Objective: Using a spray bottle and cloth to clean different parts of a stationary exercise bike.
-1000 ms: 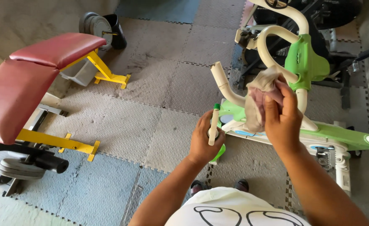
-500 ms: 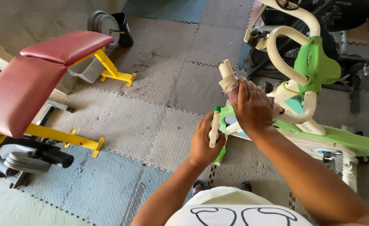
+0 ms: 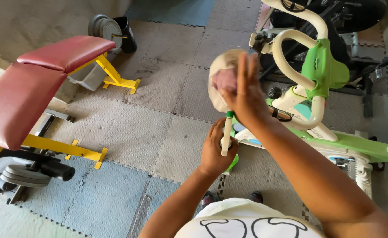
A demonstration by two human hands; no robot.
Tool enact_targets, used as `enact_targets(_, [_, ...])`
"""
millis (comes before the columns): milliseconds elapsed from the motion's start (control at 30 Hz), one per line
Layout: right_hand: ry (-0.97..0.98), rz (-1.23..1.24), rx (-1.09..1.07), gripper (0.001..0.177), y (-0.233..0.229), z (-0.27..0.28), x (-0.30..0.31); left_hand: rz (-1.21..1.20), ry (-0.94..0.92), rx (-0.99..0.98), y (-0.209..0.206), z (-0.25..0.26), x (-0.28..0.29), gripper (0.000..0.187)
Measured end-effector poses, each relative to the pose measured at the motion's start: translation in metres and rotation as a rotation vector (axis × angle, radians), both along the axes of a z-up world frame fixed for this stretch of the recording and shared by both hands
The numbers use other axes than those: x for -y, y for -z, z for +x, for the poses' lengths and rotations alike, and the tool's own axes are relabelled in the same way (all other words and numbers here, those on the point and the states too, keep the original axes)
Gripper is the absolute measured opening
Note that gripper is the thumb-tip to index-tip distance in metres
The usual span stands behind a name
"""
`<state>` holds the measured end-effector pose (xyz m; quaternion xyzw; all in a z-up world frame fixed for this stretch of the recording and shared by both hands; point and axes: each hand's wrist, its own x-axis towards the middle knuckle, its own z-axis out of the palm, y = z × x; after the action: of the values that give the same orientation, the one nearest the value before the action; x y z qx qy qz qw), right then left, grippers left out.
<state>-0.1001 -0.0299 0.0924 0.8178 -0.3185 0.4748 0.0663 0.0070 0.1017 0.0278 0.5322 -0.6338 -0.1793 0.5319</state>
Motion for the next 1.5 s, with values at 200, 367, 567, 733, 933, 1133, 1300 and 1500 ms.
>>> enact_targets(200, [0.027, 0.489, -0.191, 0.07, 0.012, 0.017, 0.022, -0.008, 0.002, 0.008, 0.008, 0.004, 0.0, 0.063])
enact_targets(367, [-0.177, 0.57, 0.067, 0.055, 0.013, 0.005, 0.036, 0.094, -0.002, -0.027, -0.002, 0.004, -0.001, 0.063])
enact_targets(567, [-0.365, 1.02, 0.267, 0.054, 0.035, -0.005, 0.07, 0.055, 0.013, 0.021, 0.003, 0.005, -0.002, 0.062])
enact_targets(733, [-0.071, 0.892, 0.108, 0.061, 0.023, 0.007, 0.048, 0.032, 0.014, 0.033, 0.009, 0.005, -0.002, 0.062])
enact_targets(933, [0.189, 0.256, -0.105, 0.077, 0.042, 0.008, 0.019, 0.078, 0.016, 0.0, 0.0, 0.0, -0.002, 0.066])
enact_targets(1133, [0.285, 0.025, -0.356, 0.071, 0.047, -0.011, -0.01, -0.001, 0.017, 0.036, 0.008, -0.002, -0.002, 0.068])
enact_targets(1300, [-0.156, 0.246, 0.023, 0.061, 0.033, -0.046, -0.021, 0.042, 0.034, -0.003, 0.01, -0.005, -0.004, 0.063])
enact_targets(1500, [0.04, 0.125, 0.068, 0.056, 0.01, -0.079, -0.041, 0.09, 0.071, 0.001, 0.007, -0.016, 0.002, 0.063])
